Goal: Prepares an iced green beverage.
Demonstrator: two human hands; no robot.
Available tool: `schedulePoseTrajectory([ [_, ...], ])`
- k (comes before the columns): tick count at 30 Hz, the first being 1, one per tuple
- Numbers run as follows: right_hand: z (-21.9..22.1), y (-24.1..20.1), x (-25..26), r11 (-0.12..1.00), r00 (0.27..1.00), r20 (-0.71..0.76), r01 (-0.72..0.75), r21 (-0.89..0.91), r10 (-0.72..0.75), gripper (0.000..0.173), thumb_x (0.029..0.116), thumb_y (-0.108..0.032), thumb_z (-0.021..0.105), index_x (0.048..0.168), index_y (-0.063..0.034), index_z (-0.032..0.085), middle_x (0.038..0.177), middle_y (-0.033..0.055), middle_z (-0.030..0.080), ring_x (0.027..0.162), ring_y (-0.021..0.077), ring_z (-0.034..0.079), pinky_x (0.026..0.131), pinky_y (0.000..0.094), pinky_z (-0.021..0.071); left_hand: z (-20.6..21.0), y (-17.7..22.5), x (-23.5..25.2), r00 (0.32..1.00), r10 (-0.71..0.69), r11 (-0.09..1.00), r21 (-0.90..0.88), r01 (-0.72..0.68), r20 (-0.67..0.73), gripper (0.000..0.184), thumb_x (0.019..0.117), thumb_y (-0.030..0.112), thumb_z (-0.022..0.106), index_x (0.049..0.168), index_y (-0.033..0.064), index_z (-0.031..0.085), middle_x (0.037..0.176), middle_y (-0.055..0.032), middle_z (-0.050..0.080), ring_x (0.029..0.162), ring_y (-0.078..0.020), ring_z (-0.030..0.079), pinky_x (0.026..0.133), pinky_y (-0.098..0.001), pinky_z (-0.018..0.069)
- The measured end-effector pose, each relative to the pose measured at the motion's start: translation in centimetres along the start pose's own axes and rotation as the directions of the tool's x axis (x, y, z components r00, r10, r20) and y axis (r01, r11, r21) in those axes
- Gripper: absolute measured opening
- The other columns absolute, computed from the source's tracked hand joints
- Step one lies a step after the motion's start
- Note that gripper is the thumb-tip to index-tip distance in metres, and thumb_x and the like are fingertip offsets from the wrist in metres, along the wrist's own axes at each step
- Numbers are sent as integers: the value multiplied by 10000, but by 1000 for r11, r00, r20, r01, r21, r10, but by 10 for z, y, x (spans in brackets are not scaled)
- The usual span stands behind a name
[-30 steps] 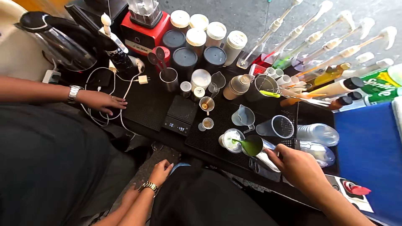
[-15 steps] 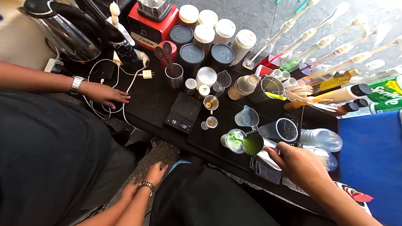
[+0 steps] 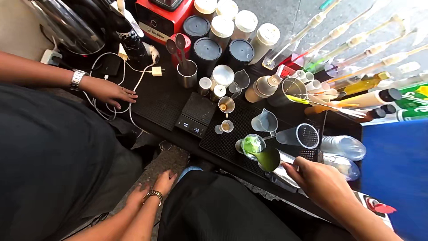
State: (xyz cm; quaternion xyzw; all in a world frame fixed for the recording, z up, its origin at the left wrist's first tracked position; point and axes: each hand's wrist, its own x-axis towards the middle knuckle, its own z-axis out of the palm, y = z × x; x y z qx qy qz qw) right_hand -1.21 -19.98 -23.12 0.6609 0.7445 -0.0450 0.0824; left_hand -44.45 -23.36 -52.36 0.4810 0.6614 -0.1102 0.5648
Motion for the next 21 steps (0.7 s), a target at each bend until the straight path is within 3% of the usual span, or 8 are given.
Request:
schedulePoseTrajectory([
  [9,-7,13,-5,999,1000,27,-11,-53,13,491,993,-441,482,662,-85,545,493,57,473,445,271,564,413,457,431,4,-1,2,1000,-29,999,17,29,9,444,1048,381,559,1256,2,660,1229,-202,685,1202,-329,640,1079,-515,463],
  [21,-24,20,32,990,990,139,-6,-138,25,407,985,-345,619,667,-106,535,500,39,493,478,257,587,449,449,441,15,-3,2,1000,-31,999,-32,30,-8,442,1049,376,555,1266,3,650,1232,-195,684,1198,-323,644,1074,-508,472],
])
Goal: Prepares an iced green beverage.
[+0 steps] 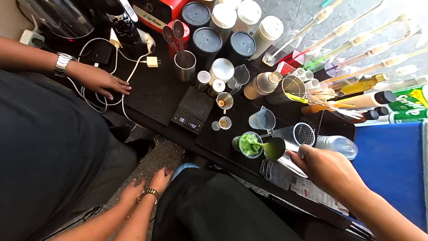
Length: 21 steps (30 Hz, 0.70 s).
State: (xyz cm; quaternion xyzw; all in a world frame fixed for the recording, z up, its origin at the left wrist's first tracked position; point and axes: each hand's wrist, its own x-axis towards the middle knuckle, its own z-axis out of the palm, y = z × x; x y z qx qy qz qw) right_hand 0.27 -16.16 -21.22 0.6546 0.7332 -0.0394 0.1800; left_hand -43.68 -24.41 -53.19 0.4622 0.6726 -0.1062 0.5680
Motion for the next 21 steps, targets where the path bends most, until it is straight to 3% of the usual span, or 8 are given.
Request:
schedulePoseTrajectory([
  [11,-12,-17,20,995,995,34,92,-33,-91,392,986,-334,643,685,-101,549,528,48,521,508,262,609,470,459,466,10,-13,-13,999,-51,997,-53,50,-11,441,1048,356,560,1274,-15,639,1232,-216,679,1200,-346,639,1075,-531,464],
  [21,-8,-25,9,986,986,2,168,-18,-168,395,960,-329,640,650,-106,538,502,37,492,468,246,585,443,434,449,17,-26,-12,996,-84,994,-70,82,-32,406,1044,335,565,1266,4,642,1219,-209,682,1190,-344,643,1059,-530,475],
])
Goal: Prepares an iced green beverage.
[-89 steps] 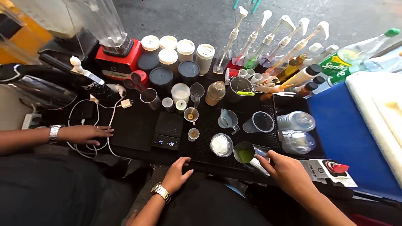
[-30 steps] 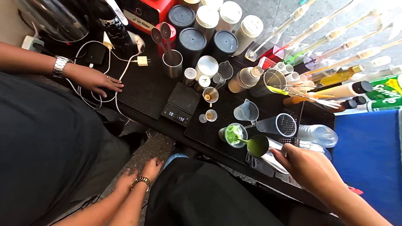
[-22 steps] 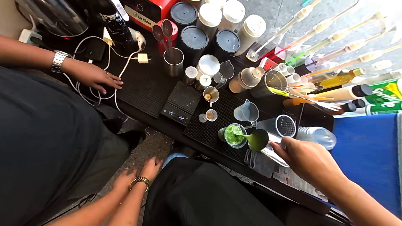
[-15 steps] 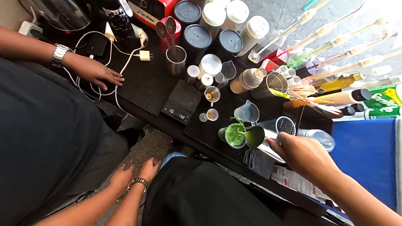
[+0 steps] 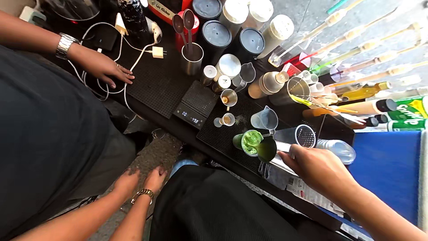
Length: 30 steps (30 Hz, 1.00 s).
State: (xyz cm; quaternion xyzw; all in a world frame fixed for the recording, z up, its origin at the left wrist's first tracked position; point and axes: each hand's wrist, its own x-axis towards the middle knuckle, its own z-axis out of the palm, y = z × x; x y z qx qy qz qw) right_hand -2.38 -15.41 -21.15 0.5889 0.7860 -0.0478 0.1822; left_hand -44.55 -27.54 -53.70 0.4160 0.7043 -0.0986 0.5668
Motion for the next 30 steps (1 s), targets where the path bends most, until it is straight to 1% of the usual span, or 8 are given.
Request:
schedulePoseTrajectory([
  [6,-4,-1,1,999,999,32,-11,-30,12,394,963,-319,653,653,-106,535,497,37,495,475,250,591,456,433,449,3,-2,-1,1000,-14,1000,0,14,3,385,1040,307,569,1254,-5,639,1218,-214,678,1186,-344,643,1055,-533,474],
  [10,-6,-3,4,999,999,32,8,-50,-6,403,965,-330,629,642,-115,518,495,27,478,468,237,583,443,423,440,5,-6,-2,1000,-25,1000,-5,25,12,373,1036,290,575,1254,-7,637,1217,-221,676,1187,-356,639,1048,-539,475],
  [15,-11,-8,6,997,995,95,-11,-82,19,391,975,-321,659,670,-100,555,535,48,530,520,257,621,480,439,471,5,-7,-4,1000,-28,1000,-10,28,13,358,1028,250,579,1261,-16,631,1217,-229,674,1187,-363,638,1049,-544,473],
  [19,-10,-13,4,993,995,92,-13,-117,24,401,974,-315,647,659,-86,553,532,71,534,521,283,631,470,446,471,4,-7,-6,999,-34,999,3,34,28,362,1029,246,571,1268,-21,624,1239,-238,663,1206,-376,627,1056,-555,467],
  [23,-13,-21,5,990,997,79,-2,-138,13,388,965,-302,652,658,-82,560,539,80,545,524,288,639,462,445,478,5,-5,-3,999,-40,999,5,40,23,353,1024,237,576,1263,-18,628,1220,-235,670,1182,-368,639,1046,-552,475],
  [26,-16,-25,9,988,997,70,-4,-152,15,381,964,-289,651,653,-93,548,539,70,537,518,277,629,457,435,471,6,-4,0,998,-52,999,17,51,34,351,1024,234,571,1274,-6,627,1230,-222,673,1191,-358,639,1047,-541,478],
  [30,-19,-32,11,976,999,42,29,-214,-21,374,947,-267,663,641,-88,542,512,67,517,489,268,618,430,412,450,6,-1,-1,998,-54,998,19,53,39,341,1021,229,573,1265,-4,629,1226,-225,672,1192,-359,638,1043,-544,480],
])
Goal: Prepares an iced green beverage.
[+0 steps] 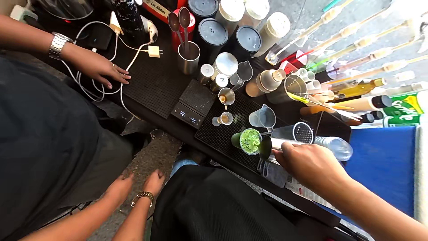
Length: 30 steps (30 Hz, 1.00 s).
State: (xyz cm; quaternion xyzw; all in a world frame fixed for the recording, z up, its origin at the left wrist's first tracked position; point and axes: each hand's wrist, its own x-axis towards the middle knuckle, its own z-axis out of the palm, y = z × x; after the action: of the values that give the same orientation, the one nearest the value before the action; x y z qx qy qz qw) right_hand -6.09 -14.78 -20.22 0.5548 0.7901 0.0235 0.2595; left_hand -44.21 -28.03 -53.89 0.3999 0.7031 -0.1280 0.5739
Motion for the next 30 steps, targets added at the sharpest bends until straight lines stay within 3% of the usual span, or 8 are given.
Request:
schedulePoseTrajectory([
  [12,2,-26,5,989,1000,-3,27,-142,-27,346,956,-229,620,650,-73,580,512,67,519,477,259,605,414,396,438,-3,-8,1,999,-23,998,-53,22,-31,363,1019,192,576,1317,-15,600,1279,-226,651,1217,-353,626,1066,-534,471],
  [19,-5,-31,6,990,1000,11,0,-144,2,339,963,-234,616,667,-71,586,533,78,539,498,272,620,421,406,447,-7,-7,3,999,-12,999,-43,10,-45,338,1011,186,579,1282,-12,620,1243,-233,663,1196,-370,634,1046,-555,482],
  [26,5,-28,0,995,993,-117,-8,-103,-4,345,931,-207,613,617,-78,550,498,65,497,458,261,582,398,390,412,-17,-4,4,999,-5,1000,-21,4,-45,317,1005,176,589,1259,-11,620,1223,-227,665,1180,-360,638,1035,-543,487],
  [30,9,-24,-6,997,987,-161,-32,-63,22,351,915,-227,631,605,-83,548,492,64,492,449,261,578,390,396,401,-29,10,-7,987,67,996,-41,-74,-145,294,986,167,608,1212,-17,641,1152,-211,686,1099,-341,670,990,-545,515],
])
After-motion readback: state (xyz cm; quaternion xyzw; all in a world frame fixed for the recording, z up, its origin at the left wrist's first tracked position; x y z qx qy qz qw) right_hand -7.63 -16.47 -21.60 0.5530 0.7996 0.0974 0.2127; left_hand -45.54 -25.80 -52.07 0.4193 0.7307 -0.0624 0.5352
